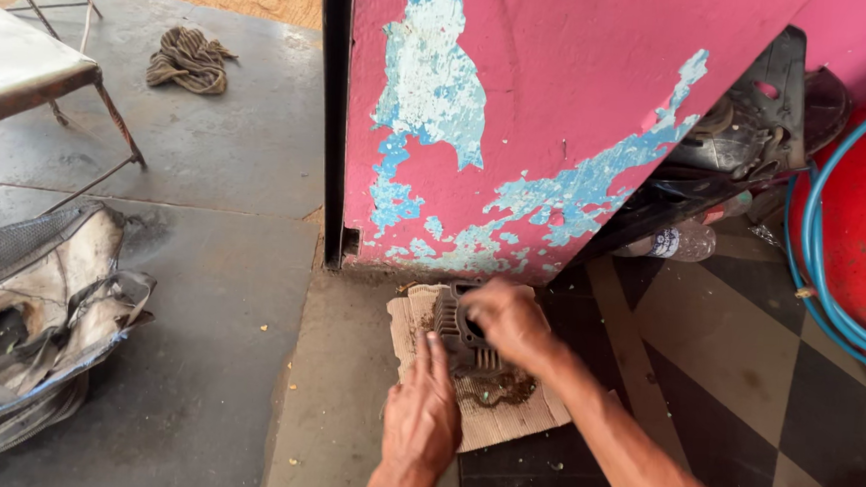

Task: The person scrapes dirt and debris off an engine cylinder block using a small metal scraper.

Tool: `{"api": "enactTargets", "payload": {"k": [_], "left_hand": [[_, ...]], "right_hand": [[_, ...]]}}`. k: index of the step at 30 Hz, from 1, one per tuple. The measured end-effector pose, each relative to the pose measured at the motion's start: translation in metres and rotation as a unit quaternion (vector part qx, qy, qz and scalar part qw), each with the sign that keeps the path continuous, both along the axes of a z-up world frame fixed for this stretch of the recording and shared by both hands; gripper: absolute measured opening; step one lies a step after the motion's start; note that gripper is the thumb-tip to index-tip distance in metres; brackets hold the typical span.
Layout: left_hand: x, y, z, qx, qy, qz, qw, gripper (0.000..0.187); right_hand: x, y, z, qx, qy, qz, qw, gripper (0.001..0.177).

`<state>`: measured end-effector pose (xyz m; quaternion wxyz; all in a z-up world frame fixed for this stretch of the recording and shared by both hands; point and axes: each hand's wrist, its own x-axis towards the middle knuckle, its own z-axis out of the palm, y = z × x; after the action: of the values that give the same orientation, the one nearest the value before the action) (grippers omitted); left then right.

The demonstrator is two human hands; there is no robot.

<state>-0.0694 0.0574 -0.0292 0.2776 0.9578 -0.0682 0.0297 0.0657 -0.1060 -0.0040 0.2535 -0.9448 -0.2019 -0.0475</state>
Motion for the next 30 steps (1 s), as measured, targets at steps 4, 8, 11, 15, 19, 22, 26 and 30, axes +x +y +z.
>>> {"api": "enactTargets", "payload": {"k": [4,8,11,15,19,22,26,30], "left_hand": [[-0.004,0.008,0.011,-0.104,0.061,-0.008,0.993,0.091],[-0.005,0.002,0.019,-0.164,0.106,0.007,0.981,0.099],[-0.002,-0.007,0.011,0.004,0.001,-0.050,0.999,0.086],[-0.004,-0.008,0.001,0.062,-0.032,-0.078,0.994,0.081],[-0.001,-0.007,0.013,0.115,0.043,-0.104,0.987,0.087],[-0.001,-0.003,0.019,0.118,-0.002,-0.111,0.987,0.090],[0.012,-0.008,0.011,0.137,-0.104,-0.125,0.977,0.084],[0.019,-0.014,-0.001,0.100,-0.105,-0.137,0.980,0.081]], "right_hand": [[-0.002,-0.019,-0.008,-0.077,-0.103,-0.039,0.991,0.022],[-0.018,-0.030,-0.022,-0.047,-0.119,0.074,0.989,0.021],[-0.014,-0.045,-0.013,-0.009,-0.047,-0.051,0.998,0.019],[-0.028,-0.046,-0.040,-0.053,-0.245,0.023,0.968,0.023],[-0.011,-0.060,-0.041,-0.049,-0.156,-0.028,0.986,0.017],[-0.022,-0.039,-0.043,-0.077,-0.115,-0.072,0.988,0.022],[-0.027,-0.034,-0.033,0.001,-0.084,-0.029,0.996,0.017],[-0.029,-0.033,-0.039,-0.020,-0.186,-0.058,0.981,0.017]]}}
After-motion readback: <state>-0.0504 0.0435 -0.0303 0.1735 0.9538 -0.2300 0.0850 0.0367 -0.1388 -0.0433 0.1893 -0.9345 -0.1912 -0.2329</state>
